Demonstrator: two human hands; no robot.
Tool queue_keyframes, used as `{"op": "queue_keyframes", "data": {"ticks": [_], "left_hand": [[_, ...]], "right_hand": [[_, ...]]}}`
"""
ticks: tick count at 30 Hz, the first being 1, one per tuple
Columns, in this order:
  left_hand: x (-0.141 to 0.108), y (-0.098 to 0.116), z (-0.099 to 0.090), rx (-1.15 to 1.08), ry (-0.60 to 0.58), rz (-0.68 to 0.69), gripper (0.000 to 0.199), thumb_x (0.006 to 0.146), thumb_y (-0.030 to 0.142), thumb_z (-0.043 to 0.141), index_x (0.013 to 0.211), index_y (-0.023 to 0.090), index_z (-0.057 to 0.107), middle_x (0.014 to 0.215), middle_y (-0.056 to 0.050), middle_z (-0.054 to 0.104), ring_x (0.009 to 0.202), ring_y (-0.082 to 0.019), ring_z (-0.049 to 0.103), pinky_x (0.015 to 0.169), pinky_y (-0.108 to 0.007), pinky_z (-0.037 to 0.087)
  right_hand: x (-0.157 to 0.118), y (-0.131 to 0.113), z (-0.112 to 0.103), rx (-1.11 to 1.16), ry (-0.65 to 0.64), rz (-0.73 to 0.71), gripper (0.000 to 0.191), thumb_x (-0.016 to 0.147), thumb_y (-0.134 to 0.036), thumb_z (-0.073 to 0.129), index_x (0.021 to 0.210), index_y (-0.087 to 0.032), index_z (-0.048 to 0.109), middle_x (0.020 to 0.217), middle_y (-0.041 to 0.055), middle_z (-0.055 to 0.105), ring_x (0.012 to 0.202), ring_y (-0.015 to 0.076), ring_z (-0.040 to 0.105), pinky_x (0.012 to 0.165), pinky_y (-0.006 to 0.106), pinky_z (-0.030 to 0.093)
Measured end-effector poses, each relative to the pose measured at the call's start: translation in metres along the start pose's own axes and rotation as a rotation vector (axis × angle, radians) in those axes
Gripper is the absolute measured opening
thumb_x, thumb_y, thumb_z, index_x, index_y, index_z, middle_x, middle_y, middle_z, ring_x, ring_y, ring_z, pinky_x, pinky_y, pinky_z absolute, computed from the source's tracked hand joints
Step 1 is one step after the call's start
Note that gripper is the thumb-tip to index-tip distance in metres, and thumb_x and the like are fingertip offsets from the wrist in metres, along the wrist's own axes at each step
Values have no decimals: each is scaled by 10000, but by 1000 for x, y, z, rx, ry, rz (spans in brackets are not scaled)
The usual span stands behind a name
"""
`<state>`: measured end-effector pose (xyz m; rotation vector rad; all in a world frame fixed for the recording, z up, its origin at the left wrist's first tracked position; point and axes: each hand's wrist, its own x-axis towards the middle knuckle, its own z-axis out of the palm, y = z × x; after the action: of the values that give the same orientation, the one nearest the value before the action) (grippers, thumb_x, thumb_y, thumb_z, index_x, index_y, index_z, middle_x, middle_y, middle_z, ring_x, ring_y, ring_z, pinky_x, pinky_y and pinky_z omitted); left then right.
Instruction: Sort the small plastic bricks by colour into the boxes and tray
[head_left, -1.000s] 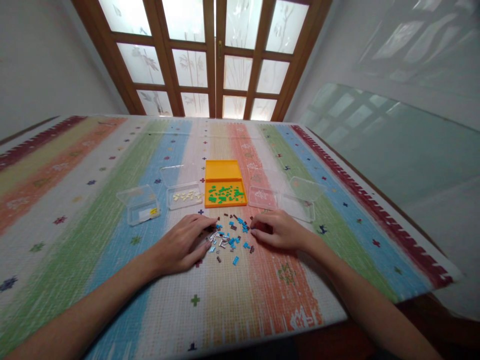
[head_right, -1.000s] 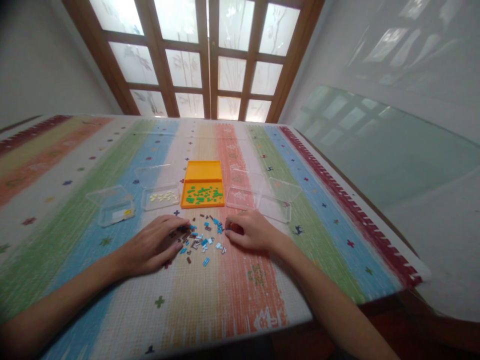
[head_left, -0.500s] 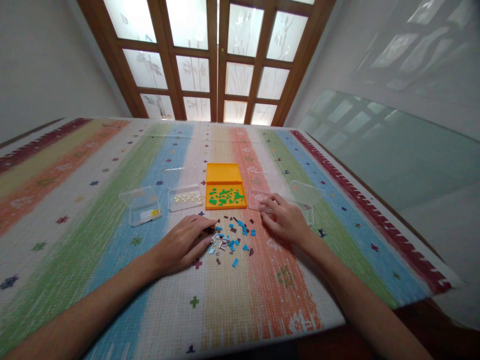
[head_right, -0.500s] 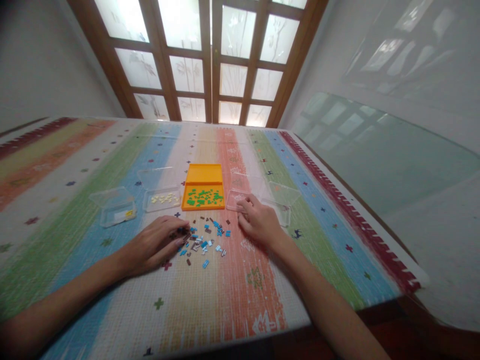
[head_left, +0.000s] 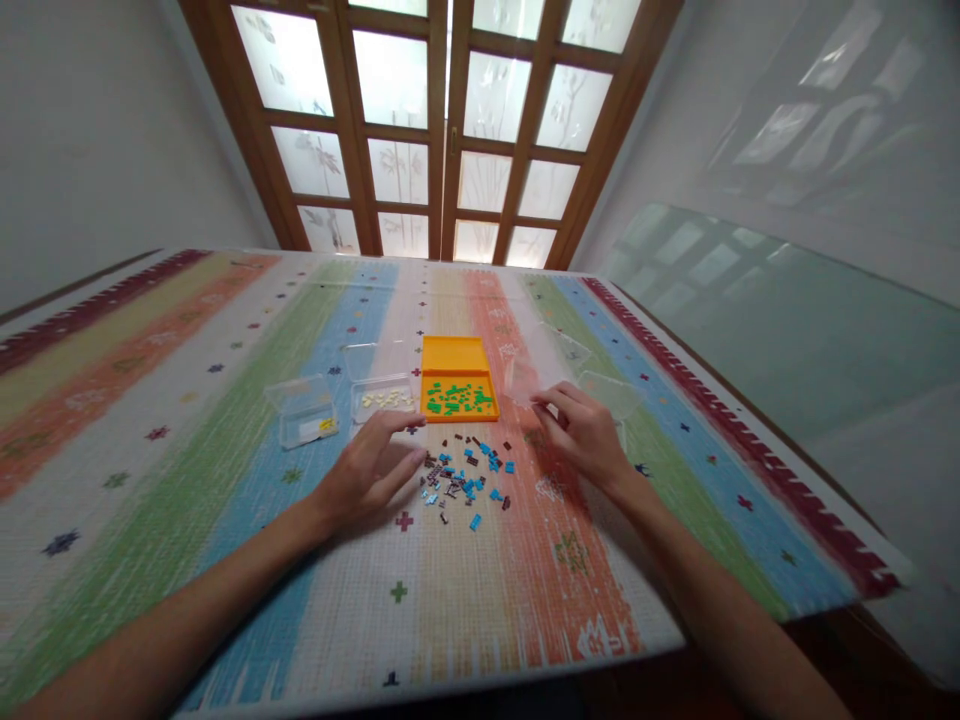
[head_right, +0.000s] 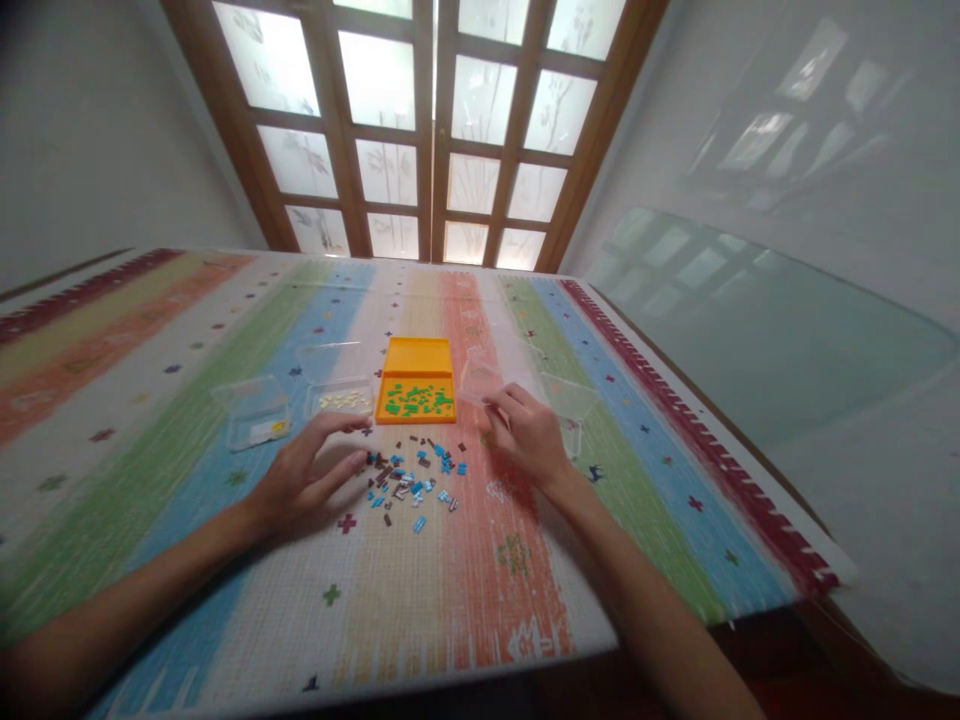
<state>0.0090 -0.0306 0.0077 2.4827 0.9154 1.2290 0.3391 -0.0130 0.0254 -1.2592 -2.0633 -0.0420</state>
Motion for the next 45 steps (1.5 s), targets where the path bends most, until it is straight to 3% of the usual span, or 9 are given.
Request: {"op": "queue_keyframes", "data": {"ticks": [6,12,15,20,24,28,31,37,45], "left_hand": [[-1,-2,5,-167,96,-111,595,931,281,725,1459,309,450,1354,-109,570,1137,-248,639,899,-430,607],[-1,-3,9,-341,149,-322,719,858,367,815,1465,368,431,1509,-101,463,1207,-246,618,952,-444,608],[1,-5,6,-419,130,-378,733,831,356,843,1449,343,448,1525,-117,487,1207,-250,636,994,-475,595],[4,-11,1,-471,144,-403,652,790,341,874,1345,261,542,1319,-113,650,1145,-246,677,1010,-490,592],[8,-15,-5,-550,249,-470,674,758,312,891,1326,249,533,1336,-120,640,1088,-230,706,998,-492,605],[13,-19,-16,-577,399,-511,716,722,274,906,1323,278,516,1366,-102,603,996,-193,729,948,-472,635],[14,-22,-21,-570,450,-513,733,706,237,908,1325,291,520,1386,-92,585,971,-177,735,935,-442,644],[12,-25,-22,-519,442,-511,763,693,252,916,1345,290,521,1450,-115,545,958,-171,724,949,-439,641],[9,-20,-22,-484,356,-541,733,739,279,887,1371,284,515,1407,-112,584,880,-150,704,897,-407,640]], "right_hand": [[14,-44,10,74,-150,-223,247,1027,-185,478,1101,-179,713,1007,99,706,805,167,640,697,267,457],[26,-79,30,6,-323,-374,259,974,-146,517,1146,-212,699,1031,67,678,800,150,593,650,247,404],[32,-89,36,36,-349,-355,235,980,-152,521,1115,-213,702,1026,60,666,795,145,579,656,249,401],[40,-97,38,80,-311,-375,260,974,-150,511,1135,-209,707,1050,69,669,781,145,574,649,259,388],[51,-99,32,121,-231,-250,198,977,-196,520,1029,-166,709,995,83,676,775,147,575,675,263,392],[60,-96,29,131,-523,-254,112,907,-173,610,898,-176,722,779,19,678,695,131,555,654,258,346],[60,-96,40,76,-708,-312,118,914,-163,627,869,-174,736,871,48,735,733,140,585,631,265,320],[58,-103,64,4,-754,-249,134,933,-181,616,931,-181,750,899,64,760,731,148,607,595,270,303],[58,-107,65,-47,-759,-163,177,936,-203,595,965,-167,767,869,82,766,703,158,606,579,285,277]]}}
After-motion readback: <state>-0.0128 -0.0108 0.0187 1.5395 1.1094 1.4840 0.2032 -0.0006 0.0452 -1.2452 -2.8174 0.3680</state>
